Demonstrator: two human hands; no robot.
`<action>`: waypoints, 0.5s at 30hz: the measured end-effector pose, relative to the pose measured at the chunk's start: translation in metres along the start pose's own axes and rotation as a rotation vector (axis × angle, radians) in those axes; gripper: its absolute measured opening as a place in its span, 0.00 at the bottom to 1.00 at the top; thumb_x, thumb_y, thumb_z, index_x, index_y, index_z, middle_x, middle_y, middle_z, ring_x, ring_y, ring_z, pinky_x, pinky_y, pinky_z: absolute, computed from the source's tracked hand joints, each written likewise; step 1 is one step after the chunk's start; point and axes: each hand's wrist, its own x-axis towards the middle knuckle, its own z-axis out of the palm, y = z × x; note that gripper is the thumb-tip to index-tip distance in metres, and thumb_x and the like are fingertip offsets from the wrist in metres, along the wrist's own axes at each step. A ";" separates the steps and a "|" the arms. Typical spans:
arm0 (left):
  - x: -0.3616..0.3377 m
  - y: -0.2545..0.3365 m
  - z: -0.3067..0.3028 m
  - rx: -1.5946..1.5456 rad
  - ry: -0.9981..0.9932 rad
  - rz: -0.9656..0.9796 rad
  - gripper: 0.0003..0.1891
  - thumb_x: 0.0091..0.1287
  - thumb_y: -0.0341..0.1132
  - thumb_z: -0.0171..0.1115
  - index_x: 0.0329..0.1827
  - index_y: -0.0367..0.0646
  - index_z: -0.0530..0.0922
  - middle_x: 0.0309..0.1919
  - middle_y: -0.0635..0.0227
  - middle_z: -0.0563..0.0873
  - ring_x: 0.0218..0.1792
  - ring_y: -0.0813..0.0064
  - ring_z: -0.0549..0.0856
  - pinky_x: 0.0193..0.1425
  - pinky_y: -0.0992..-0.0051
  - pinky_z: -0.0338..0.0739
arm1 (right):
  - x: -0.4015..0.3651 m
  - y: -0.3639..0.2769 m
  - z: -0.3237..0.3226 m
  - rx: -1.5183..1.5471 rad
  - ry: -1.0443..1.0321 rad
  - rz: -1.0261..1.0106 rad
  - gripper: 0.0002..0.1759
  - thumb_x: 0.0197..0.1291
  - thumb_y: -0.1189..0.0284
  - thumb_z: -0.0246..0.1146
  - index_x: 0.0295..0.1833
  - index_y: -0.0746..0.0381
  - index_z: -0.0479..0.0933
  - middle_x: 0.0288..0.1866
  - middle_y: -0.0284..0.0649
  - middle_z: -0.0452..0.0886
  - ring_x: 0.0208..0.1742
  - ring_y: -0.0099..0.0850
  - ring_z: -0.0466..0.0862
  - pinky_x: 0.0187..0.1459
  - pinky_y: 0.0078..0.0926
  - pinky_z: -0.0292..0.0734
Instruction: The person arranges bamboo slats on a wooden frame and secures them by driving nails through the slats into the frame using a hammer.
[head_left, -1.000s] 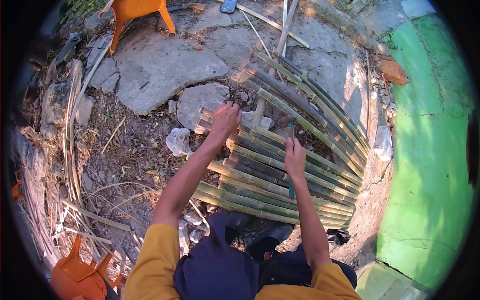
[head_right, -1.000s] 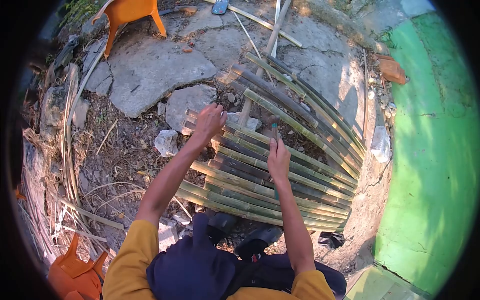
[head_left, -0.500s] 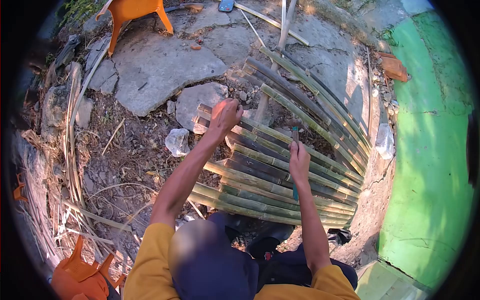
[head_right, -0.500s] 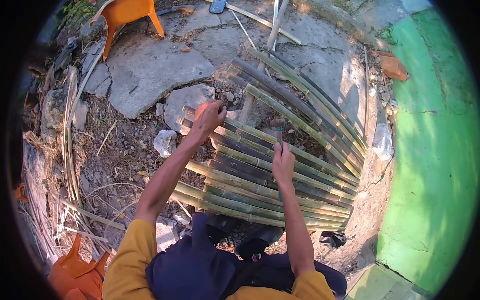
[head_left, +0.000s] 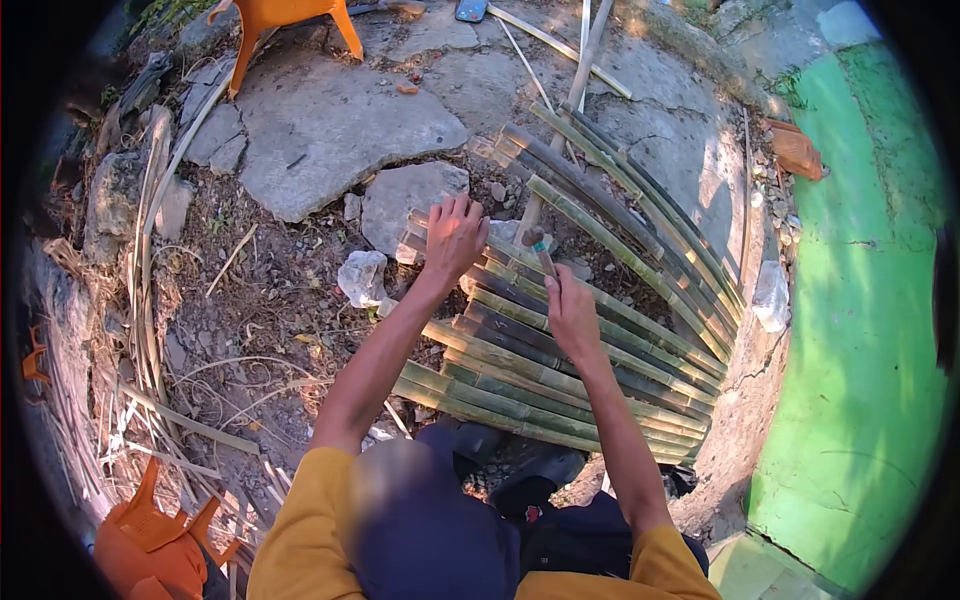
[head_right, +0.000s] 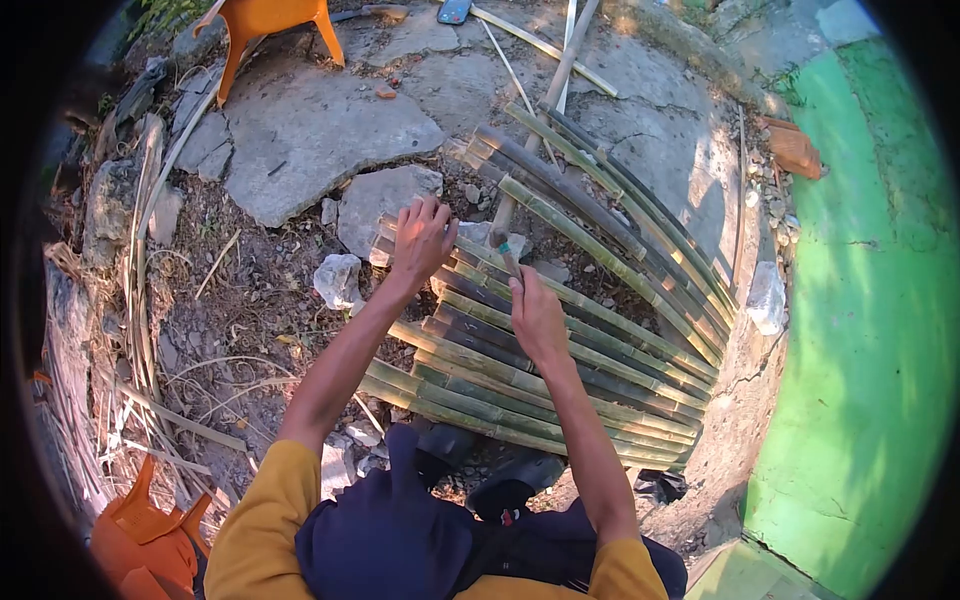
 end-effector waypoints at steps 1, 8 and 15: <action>-0.004 0.000 -0.001 0.000 0.004 -0.010 0.08 0.68 0.36 0.68 0.40 0.41 0.81 0.47 0.59 0.84 0.55 0.54 0.83 0.60 0.53 0.74 | 0.006 -0.005 -0.002 -0.003 -0.008 -0.006 0.16 0.81 0.66 0.54 0.61 0.66 0.77 0.37 0.61 0.84 0.38 0.61 0.85 0.40 0.54 0.74; -0.042 0.018 -0.009 0.206 -0.111 0.112 0.40 0.71 0.55 0.59 0.78 0.34 0.68 0.82 0.53 0.65 0.85 0.56 0.58 0.87 0.47 0.42 | 0.018 -0.008 -0.006 -0.235 -0.240 0.001 0.16 0.80 0.64 0.55 0.60 0.65 0.76 0.38 0.62 0.86 0.40 0.64 0.86 0.43 0.62 0.79; -0.045 0.026 -0.005 0.112 -0.339 0.193 0.65 0.59 0.76 0.62 0.83 0.23 0.56 0.83 0.42 0.59 0.87 0.50 0.52 0.89 0.46 0.38 | 0.041 -0.017 -0.021 -0.303 -0.321 0.045 0.15 0.80 0.65 0.54 0.56 0.66 0.77 0.33 0.64 0.85 0.38 0.64 0.87 0.41 0.63 0.80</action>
